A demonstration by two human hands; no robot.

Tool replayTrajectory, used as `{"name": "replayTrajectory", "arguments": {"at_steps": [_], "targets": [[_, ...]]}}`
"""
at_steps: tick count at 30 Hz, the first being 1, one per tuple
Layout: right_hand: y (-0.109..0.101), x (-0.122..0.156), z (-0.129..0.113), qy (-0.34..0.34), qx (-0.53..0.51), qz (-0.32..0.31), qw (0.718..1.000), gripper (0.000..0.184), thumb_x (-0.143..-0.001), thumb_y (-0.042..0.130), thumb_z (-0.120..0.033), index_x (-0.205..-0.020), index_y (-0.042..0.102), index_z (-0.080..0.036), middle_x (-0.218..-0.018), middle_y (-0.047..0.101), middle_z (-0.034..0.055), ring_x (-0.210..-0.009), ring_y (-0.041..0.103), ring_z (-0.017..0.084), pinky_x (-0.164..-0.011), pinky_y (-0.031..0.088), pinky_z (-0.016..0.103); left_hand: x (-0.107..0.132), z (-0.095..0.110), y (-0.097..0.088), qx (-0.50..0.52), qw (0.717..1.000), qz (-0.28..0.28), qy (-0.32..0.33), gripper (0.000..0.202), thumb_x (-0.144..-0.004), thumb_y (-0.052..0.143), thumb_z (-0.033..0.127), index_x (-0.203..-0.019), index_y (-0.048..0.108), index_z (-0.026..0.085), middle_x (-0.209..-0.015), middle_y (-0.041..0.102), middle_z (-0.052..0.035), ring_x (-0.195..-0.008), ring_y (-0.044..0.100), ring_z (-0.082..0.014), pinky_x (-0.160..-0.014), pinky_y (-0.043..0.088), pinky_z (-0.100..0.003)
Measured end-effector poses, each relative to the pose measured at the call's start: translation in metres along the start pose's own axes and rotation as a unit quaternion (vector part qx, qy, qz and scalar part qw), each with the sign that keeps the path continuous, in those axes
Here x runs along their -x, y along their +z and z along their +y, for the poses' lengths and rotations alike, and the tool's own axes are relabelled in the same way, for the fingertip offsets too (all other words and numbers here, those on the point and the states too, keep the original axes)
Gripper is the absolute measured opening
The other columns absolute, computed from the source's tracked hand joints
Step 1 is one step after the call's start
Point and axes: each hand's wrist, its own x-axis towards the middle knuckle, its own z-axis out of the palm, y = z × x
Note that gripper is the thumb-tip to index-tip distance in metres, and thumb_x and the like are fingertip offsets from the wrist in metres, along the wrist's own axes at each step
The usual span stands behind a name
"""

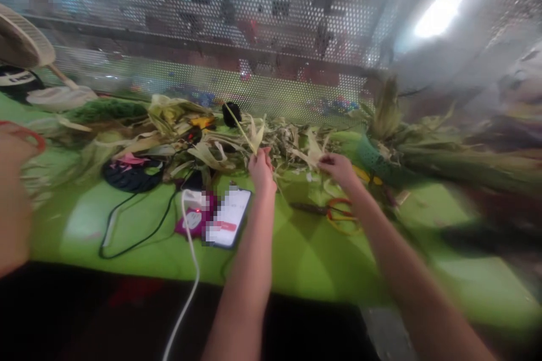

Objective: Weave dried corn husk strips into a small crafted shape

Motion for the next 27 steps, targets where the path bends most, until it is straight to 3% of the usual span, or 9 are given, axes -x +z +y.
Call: {"name": "replayTrajectory", "arguments": {"at_steps": [3, 6, 11, 18, 23, 27], "targets": [[-0.032, 0.02, -0.01, 0.057, -0.13, -0.04, 0.989, 0.021, -0.061, 0.075, -0.031, -0.073, 0.066, -0.017, -0.059, 0.057, -0.0029, -0.05, 0.043, 0.009, -0.05, 0.029, 0.024, 0.001, -0.003, 0.001, -0.009, 1.0, -0.01, -0.005, 0.025, -0.086, 0.056, 0.04, -0.081, 0.061, 0.016, -0.049, 0.024, 0.0094, -0.041, 0.018, -0.0049, -0.043, 0.018, -0.022], [-0.057, 0.035, -0.015, 0.077, -0.21, -0.039, 0.974, 0.022, -0.06, 0.079, -0.03, -0.074, 0.067, -0.017, -0.059, 0.055, -0.0028, -0.048, 0.042, 0.008, -0.046, 0.027, 0.024, 0.004, -0.007, 0.003, -0.024, 0.999, -0.026, -0.008, 0.029, -0.082, 0.06, 0.045, -0.081, 0.062, 0.016, -0.048, 0.022, 0.0096, -0.041, 0.017, -0.005, -0.043, 0.017, -0.022], [-0.072, 0.046, -0.015, 0.065, -0.314, -0.022, 0.947, 0.024, -0.06, 0.083, -0.029, -0.073, 0.066, -0.019, -0.062, 0.055, -0.0033, -0.05, 0.045, 0.007, -0.047, 0.033, 0.022, 0.011, -0.014, 0.005, -0.062, 0.994, -0.087, -0.023, 0.034, -0.077, 0.067, 0.048, -0.085, 0.067, 0.015, -0.048, 0.026, 0.0093, -0.042, 0.022, -0.0048, -0.043, 0.019, -0.021], [-0.048, 0.057, -0.013, 0.037, -0.304, 0.008, 0.952, 0.028, -0.062, 0.084, -0.034, -0.075, 0.063, -0.019, -0.066, 0.06, -0.0025, -0.055, 0.049, 0.007, -0.051, 0.036, 0.02, 0.03, -0.023, 0.019, 0.001, 0.973, -0.221, -0.065, 0.043, -0.071, 0.072, 0.053, -0.088, 0.068, 0.013, -0.049, 0.026, 0.0099, -0.042, 0.022, -0.0041, -0.046, 0.025, -0.022], [-0.015, 0.061, -0.008, -0.036, -0.099, 0.055, 0.993, 0.026, -0.066, 0.079, -0.037, -0.071, 0.061, -0.019, -0.064, 0.06, -0.0016, -0.059, 0.051, 0.012, -0.058, 0.041, 0.025, 0.047, -0.036, 0.028, -0.063, 0.956, -0.271, -0.092, 0.044, -0.067, 0.077, 0.05, -0.091, 0.069, 0.014, -0.051, 0.036, 0.0073, -0.046, 0.033, -0.0058, -0.049, 0.028, -0.023], [-0.002, 0.06, -0.01, -0.093, 0.023, 0.021, 0.995, 0.025, -0.07, 0.075, -0.04, -0.071, 0.061, -0.019, -0.065, 0.059, -0.0013, -0.059, 0.05, 0.013, -0.057, 0.041, 0.026, 0.046, -0.041, 0.028, -0.106, 0.954, -0.262, -0.102, 0.038, -0.061, 0.082, 0.04, -0.083, 0.065, 0.015, -0.058, 0.05, 0.0042, -0.051, 0.043, -0.007, -0.05, 0.031, -0.022]]}}
